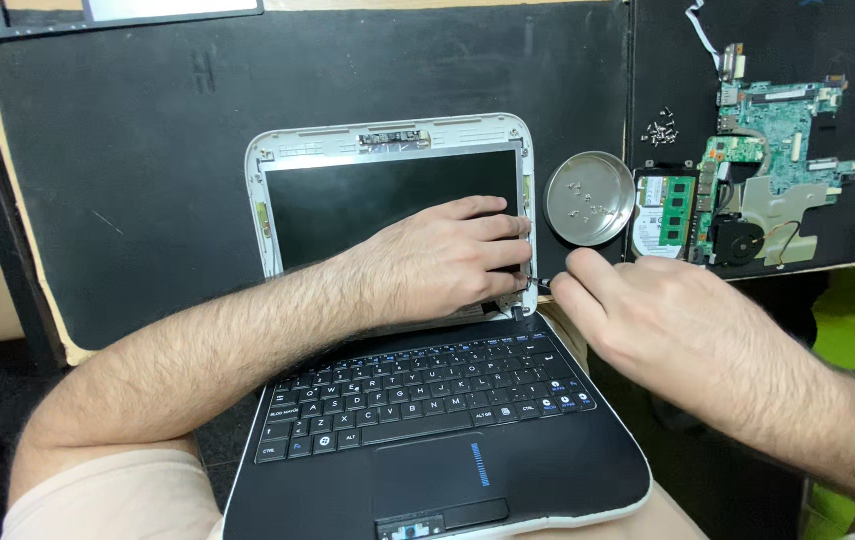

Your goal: The person uses a screwdriver to secure the screen hinges to the laptop body, snaps the screen bezel into place, and then flips the laptop over to screw in a component on the underside.

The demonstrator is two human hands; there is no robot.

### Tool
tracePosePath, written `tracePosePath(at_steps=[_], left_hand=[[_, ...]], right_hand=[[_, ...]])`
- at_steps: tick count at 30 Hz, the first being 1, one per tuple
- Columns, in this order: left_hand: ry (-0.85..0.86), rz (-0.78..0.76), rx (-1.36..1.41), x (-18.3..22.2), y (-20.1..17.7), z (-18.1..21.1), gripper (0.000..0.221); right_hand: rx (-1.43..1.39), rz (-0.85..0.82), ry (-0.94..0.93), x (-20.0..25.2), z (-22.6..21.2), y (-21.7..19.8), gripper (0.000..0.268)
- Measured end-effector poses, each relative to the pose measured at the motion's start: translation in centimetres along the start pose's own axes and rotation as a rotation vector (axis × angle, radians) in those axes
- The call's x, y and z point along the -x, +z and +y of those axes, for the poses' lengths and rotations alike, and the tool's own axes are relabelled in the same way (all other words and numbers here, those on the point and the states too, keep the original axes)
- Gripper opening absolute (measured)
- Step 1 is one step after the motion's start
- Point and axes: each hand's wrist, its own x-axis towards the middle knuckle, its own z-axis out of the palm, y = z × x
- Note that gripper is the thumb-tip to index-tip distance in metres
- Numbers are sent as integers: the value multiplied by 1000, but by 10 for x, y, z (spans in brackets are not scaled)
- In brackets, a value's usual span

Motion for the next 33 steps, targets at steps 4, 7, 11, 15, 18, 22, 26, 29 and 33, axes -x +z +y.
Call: tracePosePath(at_steps=[4,7,11,15,18,22,26,29,33], left_hand=[[-1,-12,-6,1,2,0,13],[-2,-8,6,2,5,0,13],[2,-18,7,3,4,0,17],[-4,0,9,4,6,0,16],[0,-1,6,3,5,-1,13],[14,-13,-17,2,4,1,14],[24,-18,-16,3,8,-1,21],[4,-56,67,5,8,-4,30],[-91,-18,340,-4,-22,-9,27]], right_hand=[[-7,111,-16,-7,-3,10,15],[-8,82,41,-10,-5,19,20],[-16,37,39,-11,-7,14,21],[-57,113,-41,-14,-8,18,23],[-56,19,-8,-13,-10,19,22],[-63,-3,44,-14,-13,17,19],[-69,12,93,-13,-13,18,19],[-99,53,124,-7,0,13,20],[-228,281,198,7,16,-1,22]])
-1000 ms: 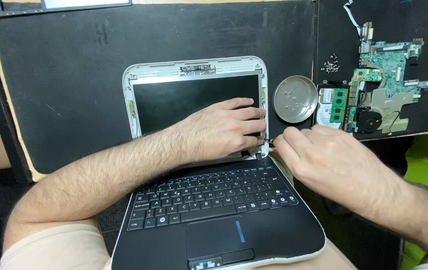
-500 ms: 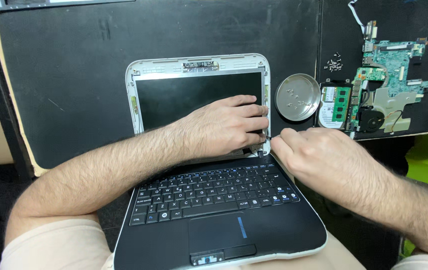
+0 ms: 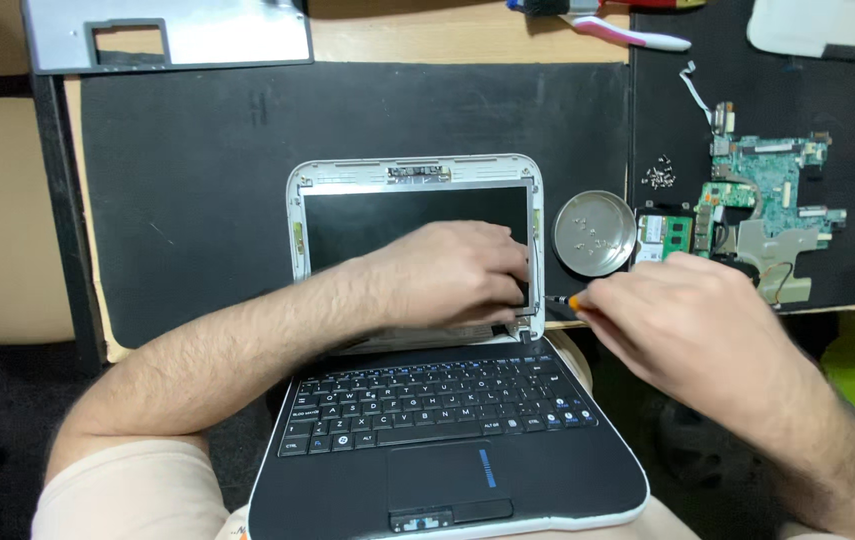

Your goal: The person uses a screwdriver to secure the screen hinges to the laptop body, snaps the screen bezel into place, and then flips the laptop over to screw in a component on the underside.

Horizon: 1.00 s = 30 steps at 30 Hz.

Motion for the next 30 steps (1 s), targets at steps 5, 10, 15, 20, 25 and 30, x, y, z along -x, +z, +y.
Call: tracePosePath(at_steps=[5,10,15,20,25,30], left_hand=[[-199,82,-60,2,-48,-1,42],[-146,256,-129,10,-56,-20,16],[-450,307,-373,40,-82,-41,15],[-629,397,-454,65,-84,-59,15],[-765,512,-356,68,-93,-69,17],[-925,692,-118,77,-88,-92,22]], right_hand=[[-348,252,16,-21,5,-6,15],[-342,365,-52,-62,26,11,18],[-91,200,60,-115,64,31,30],[284,221,111,-141,87,70,22],[296,199,100,-143,83,69,29],[43,188,135,-140,70,58,39]])
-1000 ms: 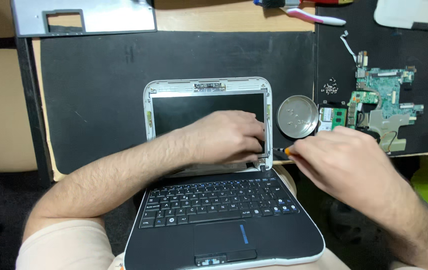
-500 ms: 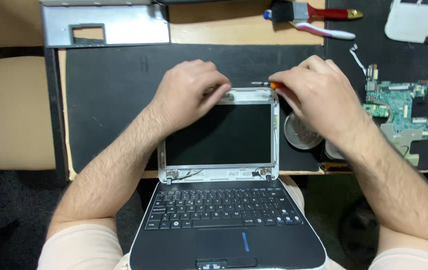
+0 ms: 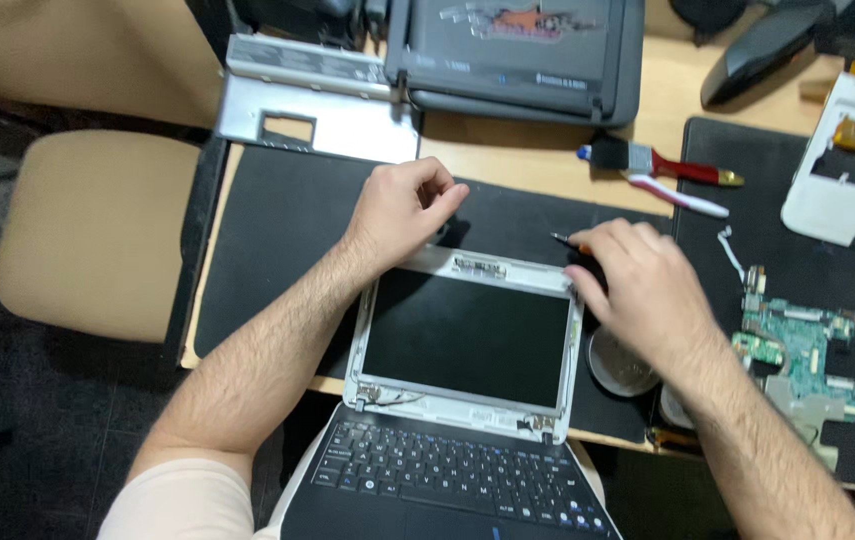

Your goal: The person uses a screwdriver to secure the screen hinges to the laptop body, snaps the screen bezel into place, and then flips the laptop over to screw in a component on the underside.

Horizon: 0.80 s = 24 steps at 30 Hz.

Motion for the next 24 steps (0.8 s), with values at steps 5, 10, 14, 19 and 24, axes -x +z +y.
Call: tracePosePath(at_steps=[5,10,14,19,24], left_hand=[[-155,35,190,-7,5,-8,20],[-245,-25,257,-4,9,-1,21],[-337,12,401,-12,5,4,20],[-436,291,837,-42,-7,1,54],[-427,300,849,-69,-28,-8,52]], right_hand=[[-764,-42,129,-13,-31,-30,36],[-1175,-182,293,-21,-50,-19,48],[-1664,-88,473,-35,-70,-20,65],[-1895,329,624,-75,-29,14,72],[-1788,374,763,-102,2,31,85]])
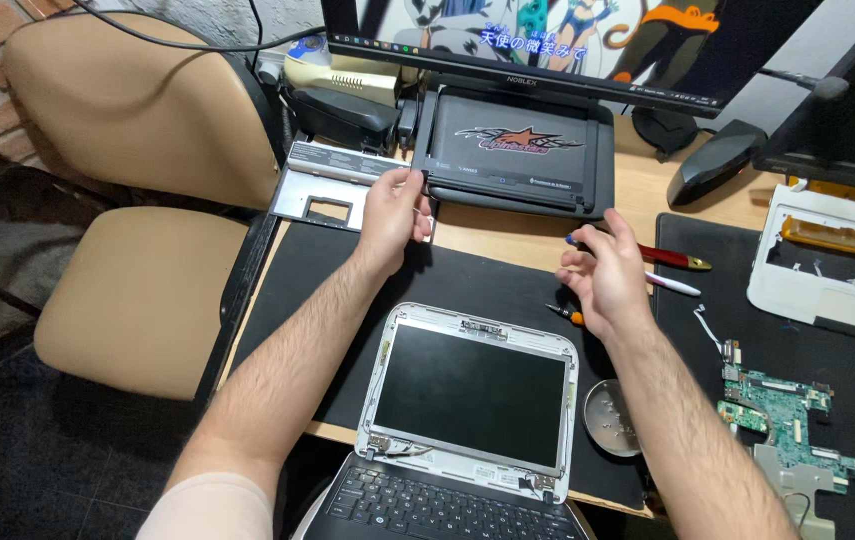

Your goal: The person uses a screwdriver to secure the screen hinges to the laptop body, snaps the screen bezel into place, and then flips the laptop over to screw in a component on the underside.

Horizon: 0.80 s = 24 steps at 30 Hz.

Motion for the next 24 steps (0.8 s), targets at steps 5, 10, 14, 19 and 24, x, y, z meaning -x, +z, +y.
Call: tracePosePath(at_steps=[5,10,14,19,24], left_hand=[[12,37,8,-8,-6,-17,32],[9,-9,12,18,-15,-6,19],[-18,-54,6,52,-29,8,21],[-95,-91,-7,111,-60,16,17],[-160,-154,-143,174,-109,0,10]], right_hand=[[-9,-16,17,-10,7,2,71],[-33,15,-11,-11,14,-8,77],[-7,12,-33,-2,4,-14,75],[180,-5,-64,32,0,-34,55],[436,-184,-80,117,-11,-62,77]])
